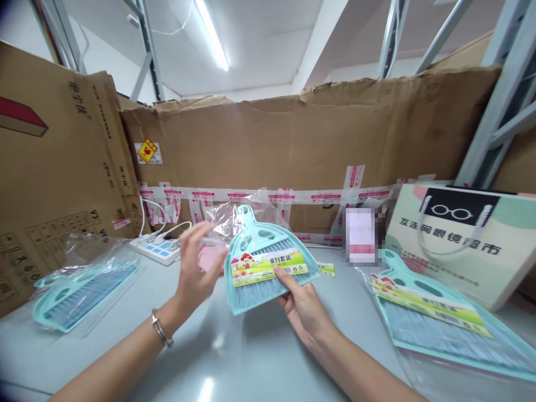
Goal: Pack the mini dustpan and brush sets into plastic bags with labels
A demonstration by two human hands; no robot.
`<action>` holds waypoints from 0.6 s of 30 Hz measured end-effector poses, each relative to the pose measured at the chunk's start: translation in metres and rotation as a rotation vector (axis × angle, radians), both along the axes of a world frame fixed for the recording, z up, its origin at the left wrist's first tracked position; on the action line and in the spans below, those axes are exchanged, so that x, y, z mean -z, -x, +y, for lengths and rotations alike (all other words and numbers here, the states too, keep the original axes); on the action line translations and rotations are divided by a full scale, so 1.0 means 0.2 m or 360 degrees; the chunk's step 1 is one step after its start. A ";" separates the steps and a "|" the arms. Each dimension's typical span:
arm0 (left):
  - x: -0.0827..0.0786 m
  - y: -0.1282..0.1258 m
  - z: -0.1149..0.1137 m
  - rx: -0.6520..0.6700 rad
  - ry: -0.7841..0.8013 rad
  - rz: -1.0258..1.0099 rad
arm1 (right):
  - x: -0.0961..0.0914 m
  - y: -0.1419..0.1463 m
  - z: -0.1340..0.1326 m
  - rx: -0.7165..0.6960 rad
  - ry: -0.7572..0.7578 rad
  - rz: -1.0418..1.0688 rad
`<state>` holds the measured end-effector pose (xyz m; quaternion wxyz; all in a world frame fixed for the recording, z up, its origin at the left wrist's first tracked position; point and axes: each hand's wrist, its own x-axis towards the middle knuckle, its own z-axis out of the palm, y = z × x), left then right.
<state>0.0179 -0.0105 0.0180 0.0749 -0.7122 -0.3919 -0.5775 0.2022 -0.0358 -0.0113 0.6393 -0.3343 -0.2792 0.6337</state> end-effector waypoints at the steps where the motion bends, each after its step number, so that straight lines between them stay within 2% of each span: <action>1: 0.00 0.00 0.01 -0.0004 0.0216 -0.0312 | 0.00 0.00 0.00 0.0007 -0.0006 0.0010; 2: 0.00 0.00 0.02 0.0074 0.0486 -0.0576 | 0.00 0.00 0.00 0.0000 -0.0013 0.0012; 4: 0.01 -0.02 0.03 0.0446 0.1077 -0.0912 | 0.00 0.00 -0.01 -0.0025 -0.0016 0.0003; 6: 0.03 -0.05 0.03 0.0884 0.1528 -0.1014 | 0.00 0.00 -0.02 -0.0034 -0.0008 -0.0001; 8: 0.05 -0.07 0.02 0.1154 0.1772 -0.1015 | 0.00 0.01 -0.02 -0.0001 0.0001 -0.0002; 11: 0.06 -0.07 0.00 0.1271 0.1918 -0.0946 | 0.02 0.01 -0.02 0.0008 -0.0001 -0.0005; 15: 0.07 -0.05 0.01 0.1344 0.1924 -0.0875 | 0.03 0.00 0.00 -0.0053 0.0034 -0.0057; 18: 0.07 -0.03 0.03 0.1343 0.1936 -0.0868 | 0.04 -0.02 0.02 0.0051 0.0127 -0.0197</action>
